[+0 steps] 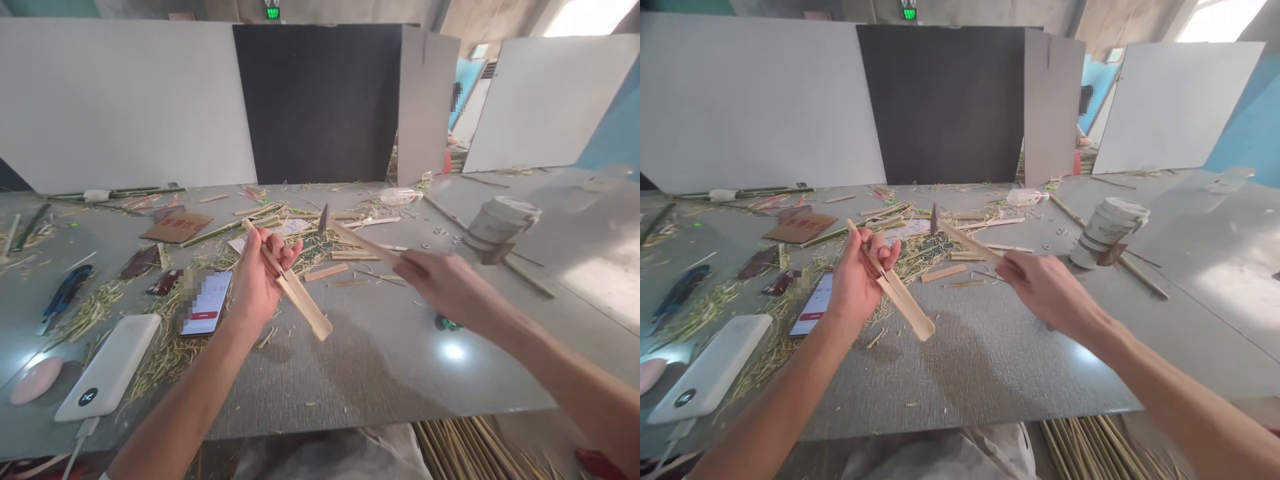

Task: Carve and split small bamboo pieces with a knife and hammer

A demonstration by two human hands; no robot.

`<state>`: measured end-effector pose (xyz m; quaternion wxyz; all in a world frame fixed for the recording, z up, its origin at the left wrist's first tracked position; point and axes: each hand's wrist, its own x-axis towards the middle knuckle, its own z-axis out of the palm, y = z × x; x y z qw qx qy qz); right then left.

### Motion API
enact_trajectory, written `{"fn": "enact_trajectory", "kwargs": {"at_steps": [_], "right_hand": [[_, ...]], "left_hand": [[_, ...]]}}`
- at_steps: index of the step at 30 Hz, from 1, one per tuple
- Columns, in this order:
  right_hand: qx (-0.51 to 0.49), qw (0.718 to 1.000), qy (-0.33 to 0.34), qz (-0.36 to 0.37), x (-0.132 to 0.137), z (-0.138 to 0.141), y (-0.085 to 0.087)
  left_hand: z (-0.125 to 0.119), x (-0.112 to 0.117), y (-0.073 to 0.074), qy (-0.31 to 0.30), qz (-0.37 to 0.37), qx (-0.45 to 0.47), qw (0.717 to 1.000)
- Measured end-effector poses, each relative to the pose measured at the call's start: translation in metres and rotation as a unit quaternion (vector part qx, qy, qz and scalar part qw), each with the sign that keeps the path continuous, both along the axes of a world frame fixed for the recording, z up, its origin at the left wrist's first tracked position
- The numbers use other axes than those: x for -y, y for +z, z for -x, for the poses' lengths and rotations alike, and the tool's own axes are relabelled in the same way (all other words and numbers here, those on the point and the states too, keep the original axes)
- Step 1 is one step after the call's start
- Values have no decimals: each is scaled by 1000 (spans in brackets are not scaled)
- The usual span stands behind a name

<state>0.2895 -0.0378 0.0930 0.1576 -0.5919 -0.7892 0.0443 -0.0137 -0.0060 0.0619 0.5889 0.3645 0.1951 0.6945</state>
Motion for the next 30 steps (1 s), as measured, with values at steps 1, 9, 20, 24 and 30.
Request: {"fn": "enact_trajectory", "kwargs": {"at_steps": [1, 9, 20, 24, 30], "right_hand": [[13, 1000, 6, 9, -7, 2, -17], [66, 995, 43, 59, -30, 16, -79], [73, 994, 69, 40, -40, 13, -114], [65, 995, 74, 23, -41, 11, -118], [-95, 983, 154, 16, -28, 39, -84]], "left_hand": [[2, -1, -1, 3, 5, 6, 1000], [9, -4, -8, 3, 55, 30, 998], [1, -11, -15, 17, 103, 2, 995], [0, -11, -16, 13, 113, 12, 993], [3, -12, -14, -2, 100, 78, 992]]}}
